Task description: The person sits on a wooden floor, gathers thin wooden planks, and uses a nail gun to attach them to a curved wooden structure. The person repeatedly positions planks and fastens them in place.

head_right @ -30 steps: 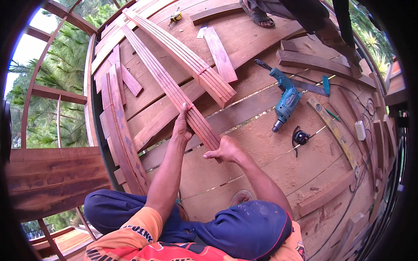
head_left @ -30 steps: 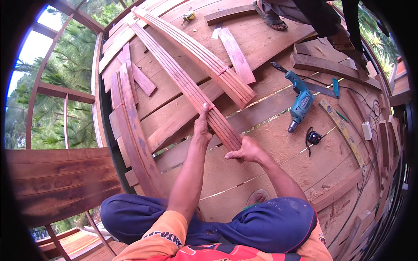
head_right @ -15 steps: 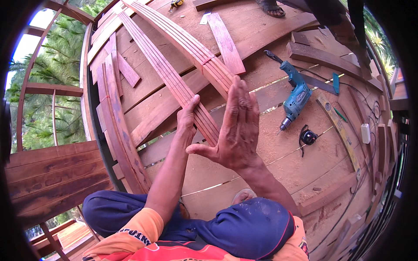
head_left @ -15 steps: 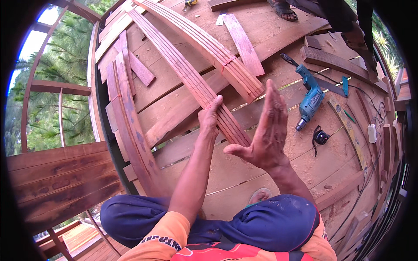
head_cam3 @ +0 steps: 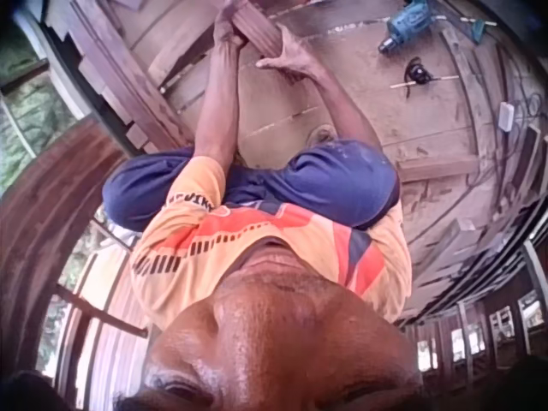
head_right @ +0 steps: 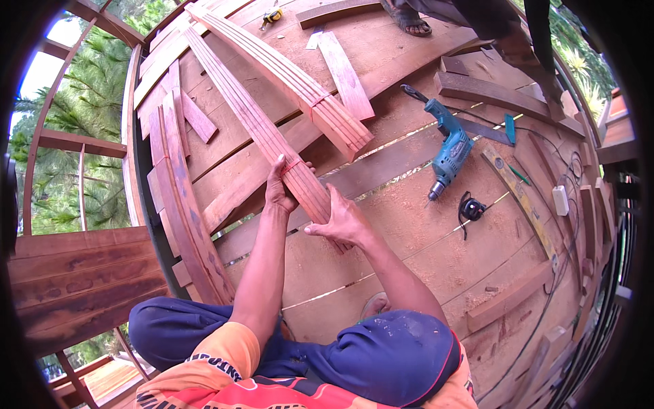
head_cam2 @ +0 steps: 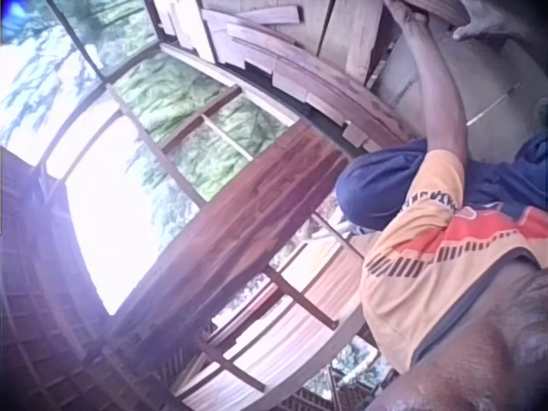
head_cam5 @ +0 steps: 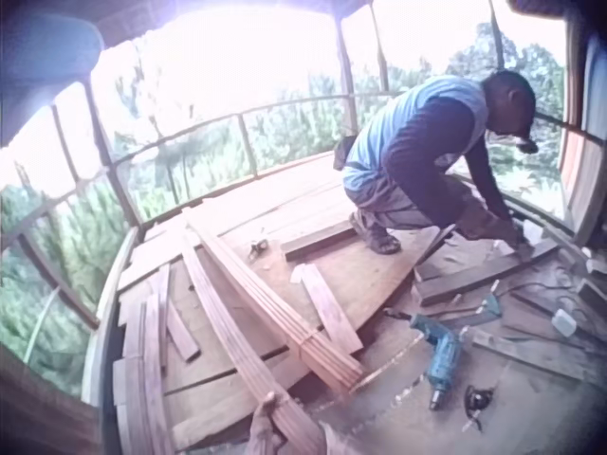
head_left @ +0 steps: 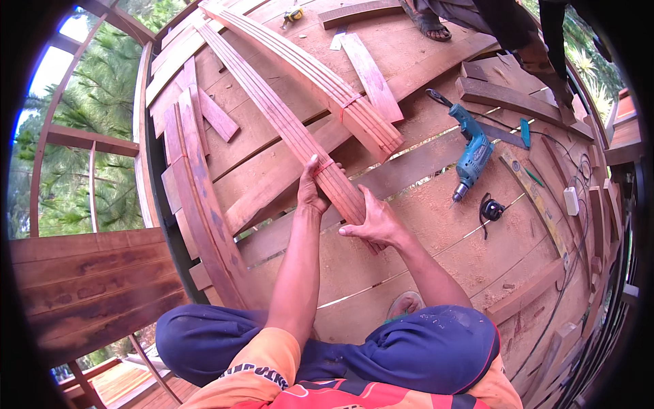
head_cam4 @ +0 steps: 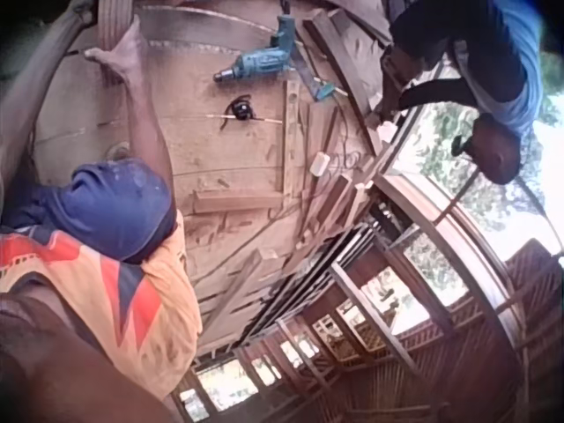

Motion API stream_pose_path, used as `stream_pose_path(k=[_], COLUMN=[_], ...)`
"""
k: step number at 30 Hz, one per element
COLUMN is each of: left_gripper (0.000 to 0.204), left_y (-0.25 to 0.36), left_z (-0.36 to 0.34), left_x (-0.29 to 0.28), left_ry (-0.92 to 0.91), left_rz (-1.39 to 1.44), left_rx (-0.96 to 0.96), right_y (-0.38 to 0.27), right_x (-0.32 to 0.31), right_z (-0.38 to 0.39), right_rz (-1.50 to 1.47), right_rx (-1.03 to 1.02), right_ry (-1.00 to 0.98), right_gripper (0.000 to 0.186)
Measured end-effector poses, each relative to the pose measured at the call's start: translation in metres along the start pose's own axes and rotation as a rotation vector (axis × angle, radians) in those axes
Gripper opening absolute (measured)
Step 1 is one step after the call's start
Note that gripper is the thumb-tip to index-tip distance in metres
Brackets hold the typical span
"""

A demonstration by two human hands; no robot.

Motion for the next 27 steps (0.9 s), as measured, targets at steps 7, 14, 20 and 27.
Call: stream_pose_path(k=[7,14,20,27], left_gripper=[0.048,0.036,0.035,0.044], left_y=[-0.006,-0.072,-0.114,-0.227], left_z=[-0.002,0.051,0.095,0.174], left_x=[-0.007,-0.013,0.02,0.025], left_ry=[0.028,0.123,-0.044,-0.128], left_rz=[-0.085,-0.111,-0.145,-0.278], left_rx=[0.048,-0.033,-0.202,-0.297], right_y=[0.003,0.005,0.063,0.089], right_x=[0.004,0.008,-0.003,-0.036], right_z=[-0.006,0.002,0.019,0.086], right_rz=[-0.023,-0.017,-0.277,-0.036], right_rx=[0.032,0.069,-0.111,0.488], right_ry=[-0.001,-0.01,-0.24,-0.412], right_gripper=[0.109,0.111,0.116,0.084])
Point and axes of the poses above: each hand's wrist, its own z-axis away from the middle knuckle, its own x-axis out of the palm, y = z × x, the point moved 8 cm from there along -z, towards the middle knuckle, and after that the axes turned 7 degrees about -z, right-handed, at the moved point
